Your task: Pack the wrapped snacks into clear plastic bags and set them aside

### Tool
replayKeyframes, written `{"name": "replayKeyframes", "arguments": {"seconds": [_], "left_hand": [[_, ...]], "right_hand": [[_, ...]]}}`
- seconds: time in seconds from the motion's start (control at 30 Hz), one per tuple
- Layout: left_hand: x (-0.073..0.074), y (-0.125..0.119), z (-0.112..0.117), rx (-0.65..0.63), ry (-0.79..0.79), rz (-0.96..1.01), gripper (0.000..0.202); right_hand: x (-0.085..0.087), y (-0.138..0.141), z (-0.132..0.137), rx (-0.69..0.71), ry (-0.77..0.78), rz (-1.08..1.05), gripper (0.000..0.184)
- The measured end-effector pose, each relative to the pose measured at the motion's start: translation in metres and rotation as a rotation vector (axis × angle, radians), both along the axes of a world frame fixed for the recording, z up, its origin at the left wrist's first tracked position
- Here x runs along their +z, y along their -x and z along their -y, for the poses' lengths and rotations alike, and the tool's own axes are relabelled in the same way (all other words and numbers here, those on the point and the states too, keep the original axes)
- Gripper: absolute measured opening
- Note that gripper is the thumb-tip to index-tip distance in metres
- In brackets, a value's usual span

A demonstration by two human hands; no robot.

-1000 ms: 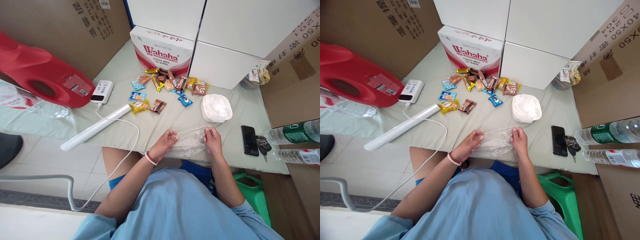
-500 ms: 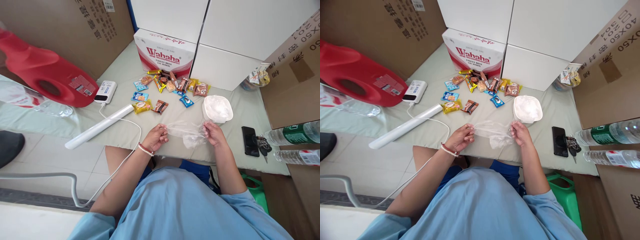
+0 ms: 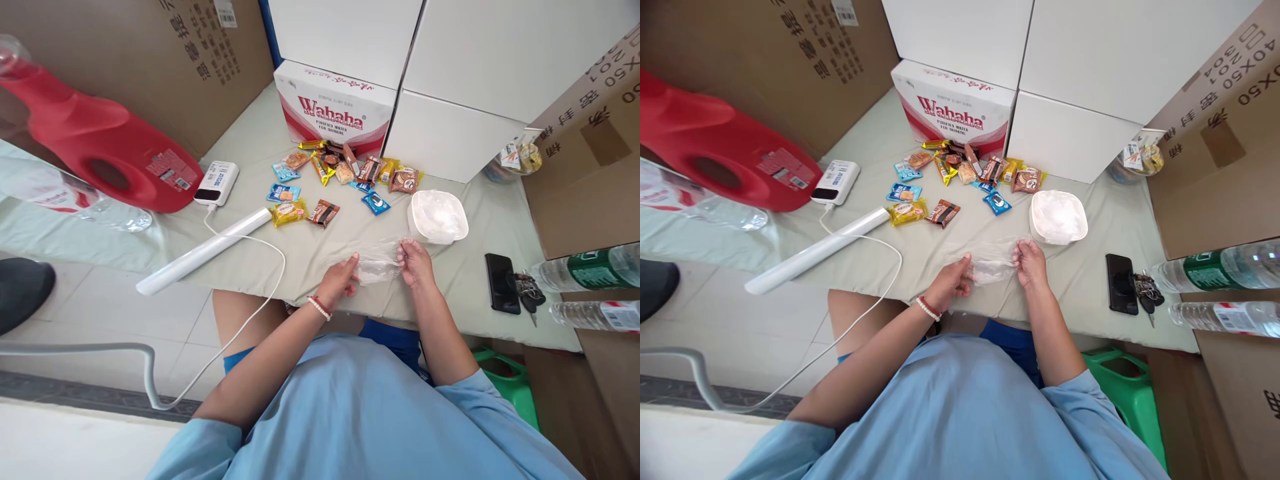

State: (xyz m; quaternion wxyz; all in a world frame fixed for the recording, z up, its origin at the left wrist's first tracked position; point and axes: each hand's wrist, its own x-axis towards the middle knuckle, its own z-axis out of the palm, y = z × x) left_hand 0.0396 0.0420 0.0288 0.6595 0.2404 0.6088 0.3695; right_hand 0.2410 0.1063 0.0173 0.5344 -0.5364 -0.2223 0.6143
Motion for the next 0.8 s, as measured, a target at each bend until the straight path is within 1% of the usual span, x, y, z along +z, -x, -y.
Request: {"name": "replayKeyframes", "arguments": {"seconds": [0.1, 0.17, 0.23, 0.33, 0.4, 0.5, 0.57, 0.7, 0.8], "left_hand": [[-0.006, 0.000, -0.011, 0.156, -0.131, -0.055, 0.031], [-0.006, 0.010, -0.013, 0.197, -0.155, -0.018, 0.026], [-0.003, 0.022, -0.010, 0.211, -0.161, 0.040, 0.026], [0.004, 0.038, -0.004, 0.219, -0.113, 0.183, 0.027], [0.007, 0.044, -0.001, 0.226, -0.070, 0.262, 0.028], [0.007, 0.047, 0.000, 0.240, -0.044, 0.266, 0.025], [0.004, 0.047, 0.000, 0.263, -0.043, 0.236, 0.021], [-0.002, 0.040, 0.001, 0.302, -0.059, 0.157, 0.013], [-0.004, 0.036, 0.002, 0.265, -0.077, 0.124, 0.014]], "right_hand": [[0.001, -0.003, 0.002, -0.032, -0.057, 0.093, 0.037], [0.002, -0.011, 0.001, -0.094, -0.106, 0.202, 0.035], [0.004, -0.019, -0.003, -0.126, -0.134, 0.305, 0.032], [0.004, -0.024, -0.012, -0.083, -0.146, 0.400, 0.030], [0.003, -0.022, -0.018, -0.041, -0.149, 0.407, 0.032], [0.003, -0.017, -0.020, 0.017, -0.156, 0.348, 0.041], [0.003, -0.015, -0.013, 0.061, -0.125, 0.294, 0.048], [0.004, -0.011, 0.017, 0.130, 0.060, 0.229, 0.065], [0.000, -0.008, 0.038, 0.167, 0.084, 0.266, 0.084]]}}
